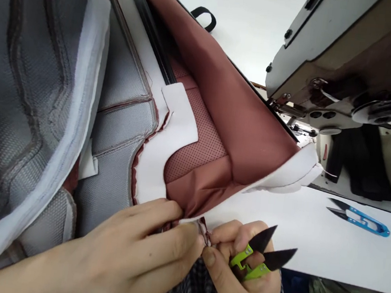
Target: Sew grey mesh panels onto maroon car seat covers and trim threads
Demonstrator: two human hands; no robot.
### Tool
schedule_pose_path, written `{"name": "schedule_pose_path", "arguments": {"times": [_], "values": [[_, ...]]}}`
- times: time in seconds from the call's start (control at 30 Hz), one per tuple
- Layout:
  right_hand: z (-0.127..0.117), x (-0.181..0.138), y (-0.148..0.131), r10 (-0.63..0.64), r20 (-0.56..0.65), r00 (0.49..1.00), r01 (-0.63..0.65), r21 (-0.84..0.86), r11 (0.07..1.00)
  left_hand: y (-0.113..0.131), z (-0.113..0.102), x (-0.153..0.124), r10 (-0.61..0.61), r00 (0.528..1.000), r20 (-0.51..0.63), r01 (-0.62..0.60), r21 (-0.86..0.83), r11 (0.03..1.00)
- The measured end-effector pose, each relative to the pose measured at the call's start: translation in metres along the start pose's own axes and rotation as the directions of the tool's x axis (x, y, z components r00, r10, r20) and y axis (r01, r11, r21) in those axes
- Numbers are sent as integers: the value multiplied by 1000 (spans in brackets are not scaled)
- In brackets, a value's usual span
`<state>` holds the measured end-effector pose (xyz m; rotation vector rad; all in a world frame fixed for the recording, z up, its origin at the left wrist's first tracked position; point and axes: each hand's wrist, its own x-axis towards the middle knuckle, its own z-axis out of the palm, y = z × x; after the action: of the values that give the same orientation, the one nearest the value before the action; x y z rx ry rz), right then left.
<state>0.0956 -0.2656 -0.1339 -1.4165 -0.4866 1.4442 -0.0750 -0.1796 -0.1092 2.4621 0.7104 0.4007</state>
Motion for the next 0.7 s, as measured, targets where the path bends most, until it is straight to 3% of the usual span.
{"name": "schedule_pose_path", "arguments": {"times": [0.17,0.3,0.7], "values": [[6,-1,2,-83,-8,996,84,52,995,0,0,1,40,998,-41,-38,49,998],[4,-2,5,-76,-3,997,76,17,997,1,7,-5,41,997,-59,-42,-1,999],[2,-3,4,-113,-2,994,112,-27,993,3,12,-9,-32,994,-100,22,-103,994]]}}
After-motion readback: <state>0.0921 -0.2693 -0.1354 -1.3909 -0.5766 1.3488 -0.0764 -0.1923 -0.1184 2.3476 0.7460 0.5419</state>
